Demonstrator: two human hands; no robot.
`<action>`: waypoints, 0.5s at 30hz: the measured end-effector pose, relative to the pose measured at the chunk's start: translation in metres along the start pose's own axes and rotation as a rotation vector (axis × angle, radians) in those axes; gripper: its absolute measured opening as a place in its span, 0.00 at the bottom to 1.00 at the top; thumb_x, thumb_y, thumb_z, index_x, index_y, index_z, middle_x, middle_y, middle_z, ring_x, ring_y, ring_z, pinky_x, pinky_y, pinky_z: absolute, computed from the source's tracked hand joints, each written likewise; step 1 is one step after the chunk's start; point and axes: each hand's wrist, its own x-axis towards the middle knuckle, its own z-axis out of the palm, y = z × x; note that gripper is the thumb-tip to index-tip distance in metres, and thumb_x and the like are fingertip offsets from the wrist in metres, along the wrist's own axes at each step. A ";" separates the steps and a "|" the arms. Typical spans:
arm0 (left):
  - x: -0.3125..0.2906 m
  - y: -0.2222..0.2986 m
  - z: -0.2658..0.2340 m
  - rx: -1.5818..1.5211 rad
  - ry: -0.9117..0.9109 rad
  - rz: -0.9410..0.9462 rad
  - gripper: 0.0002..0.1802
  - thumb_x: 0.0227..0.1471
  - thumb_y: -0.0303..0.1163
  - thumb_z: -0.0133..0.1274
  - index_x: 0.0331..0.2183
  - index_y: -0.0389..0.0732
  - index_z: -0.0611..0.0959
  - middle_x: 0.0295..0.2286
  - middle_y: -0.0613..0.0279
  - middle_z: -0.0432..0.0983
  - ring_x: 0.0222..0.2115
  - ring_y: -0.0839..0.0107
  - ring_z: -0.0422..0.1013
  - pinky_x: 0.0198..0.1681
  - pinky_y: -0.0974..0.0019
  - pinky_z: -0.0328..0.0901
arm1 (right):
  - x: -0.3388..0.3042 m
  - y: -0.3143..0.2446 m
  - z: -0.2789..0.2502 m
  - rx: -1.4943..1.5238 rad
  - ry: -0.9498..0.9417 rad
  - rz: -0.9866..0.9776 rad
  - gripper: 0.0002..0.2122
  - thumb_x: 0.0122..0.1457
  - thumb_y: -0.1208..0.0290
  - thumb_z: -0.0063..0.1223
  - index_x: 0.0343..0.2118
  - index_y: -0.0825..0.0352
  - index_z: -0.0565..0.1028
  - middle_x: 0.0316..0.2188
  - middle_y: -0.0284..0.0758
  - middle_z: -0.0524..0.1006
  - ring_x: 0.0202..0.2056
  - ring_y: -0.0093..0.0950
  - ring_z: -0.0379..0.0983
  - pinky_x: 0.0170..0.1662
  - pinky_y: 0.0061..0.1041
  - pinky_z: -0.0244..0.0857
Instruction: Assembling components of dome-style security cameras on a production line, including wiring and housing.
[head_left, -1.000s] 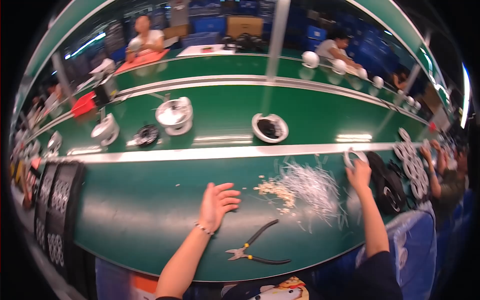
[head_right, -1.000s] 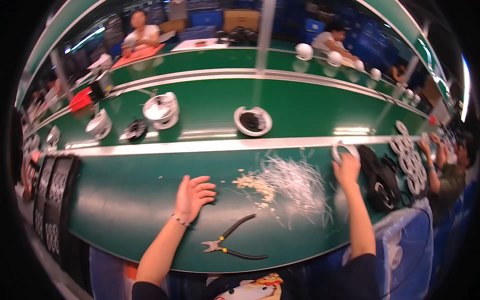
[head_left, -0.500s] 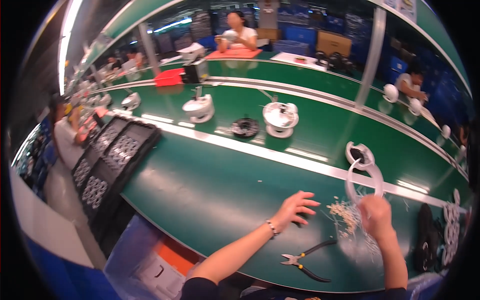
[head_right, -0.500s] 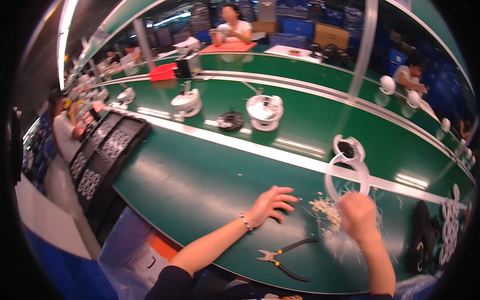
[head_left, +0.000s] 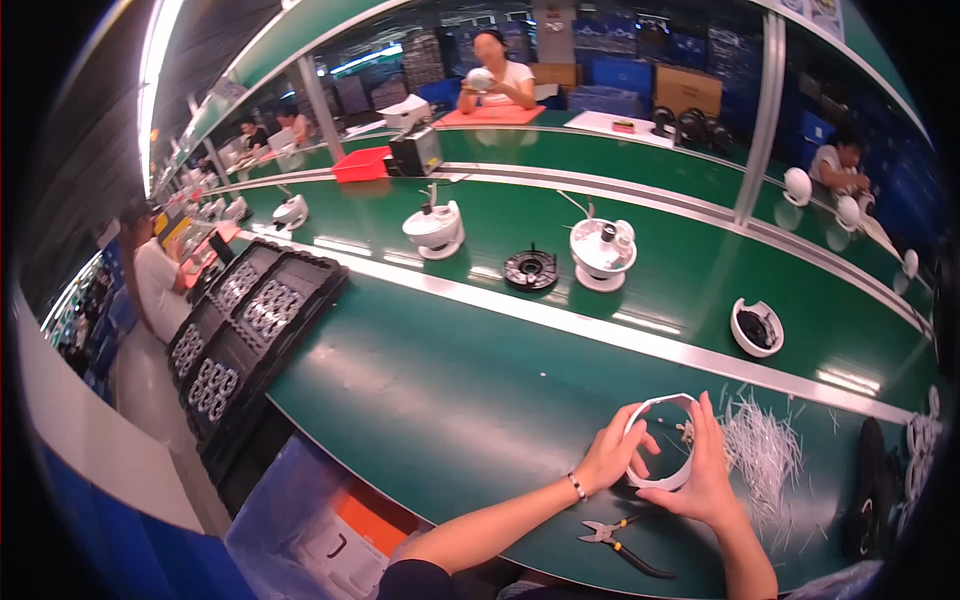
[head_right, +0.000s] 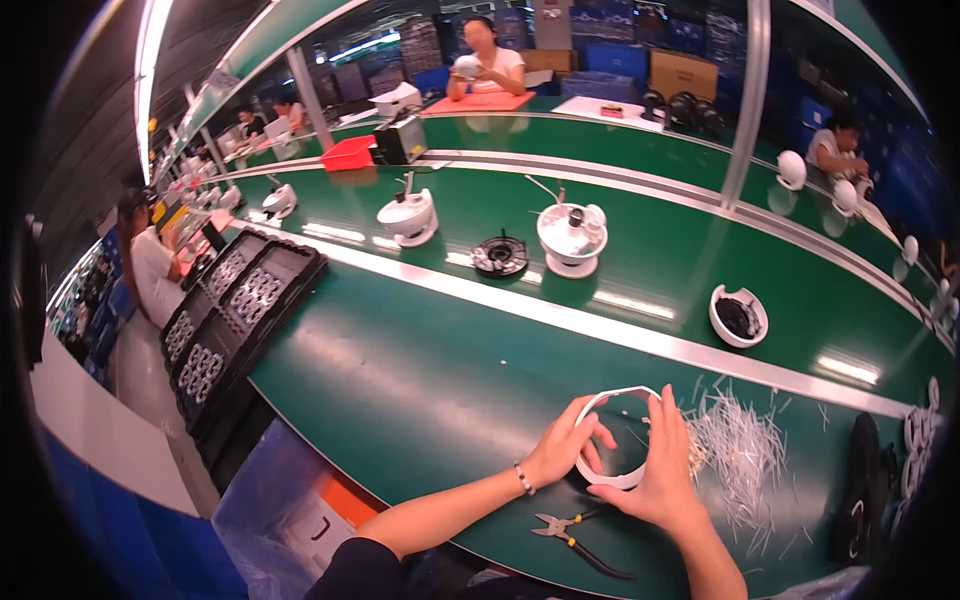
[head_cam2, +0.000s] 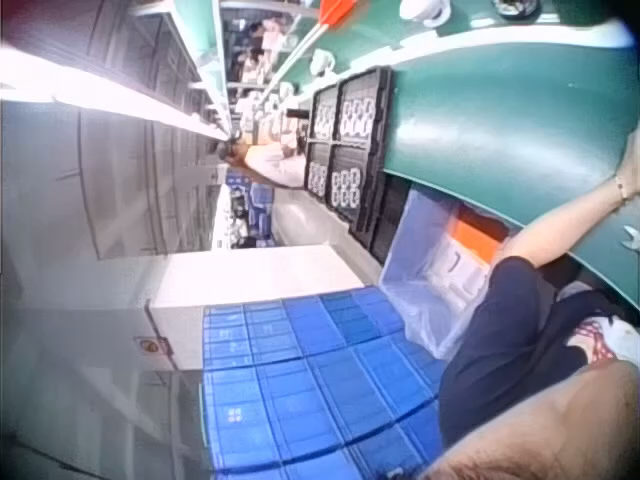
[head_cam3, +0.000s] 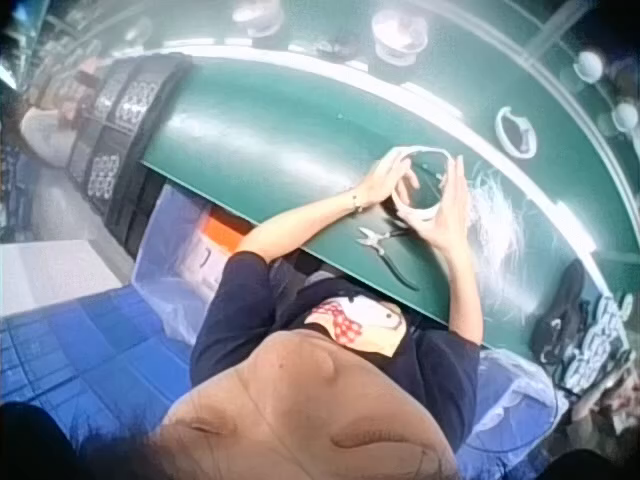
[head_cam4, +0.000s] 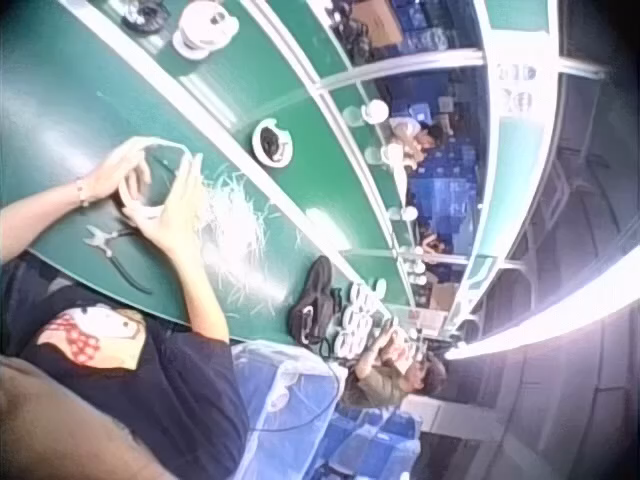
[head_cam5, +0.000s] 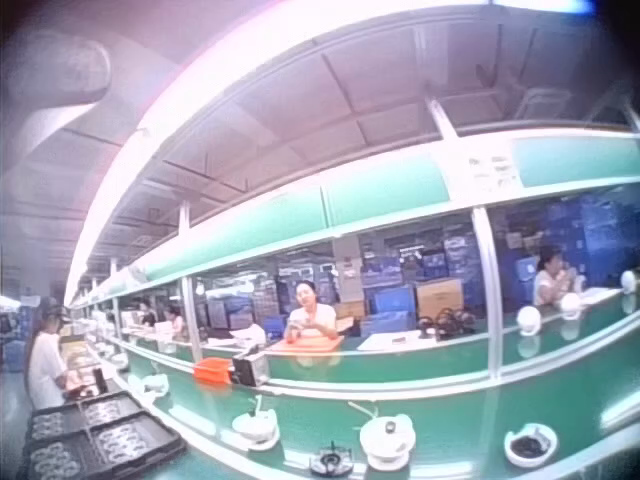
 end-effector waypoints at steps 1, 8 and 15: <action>-0.002 -0.005 0.012 0.040 -0.013 0.039 0.20 0.54 0.36 0.35 0.47 0.39 0.59 0.24 0.60 0.71 0.16 0.74 0.69 0.20 0.76 0.63 | -0.007 0.001 -0.003 -0.005 0.026 0.032 0.53 0.24 0.57 0.66 0.54 0.72 0.44 0.54 0.52 0.44 0.54 0.49 0.44 0.53 0.41 0.42; -0.008 -0.007 0.034 -0.176 -0.068 -0.039 0.24 0.54 0.43 0.34 0.47 0.40 0.50 0.37 0.52 0.64 0.31 0.68 0.70 0.27 0.70 0.69 | -0.016 0.005 -0.013 -0.067 0.088 -0.055 0.51 0.27 0.57 0.65 0.54 0.70 0.45 0.54 0.52 0.45 0.55 0.50 0.42 0.54 0.43 0.40; -0.008 0.000 0.054 -0.096 -0.156 0.038 0.22 0.55 0.37 0.33 0.48 0.41 0.49 0.42 0.50 0.59 0.38 0.66 0.66 0.34 0.66 0.68 | -0.028 0.015 -0.024 0.004 0.146 0.022 0.52 0.26 0.57 0.65 0.54 0.71 0.44 0.55 0.51 0.43 0.56 0.49 0.39 0.55 0.42 0.39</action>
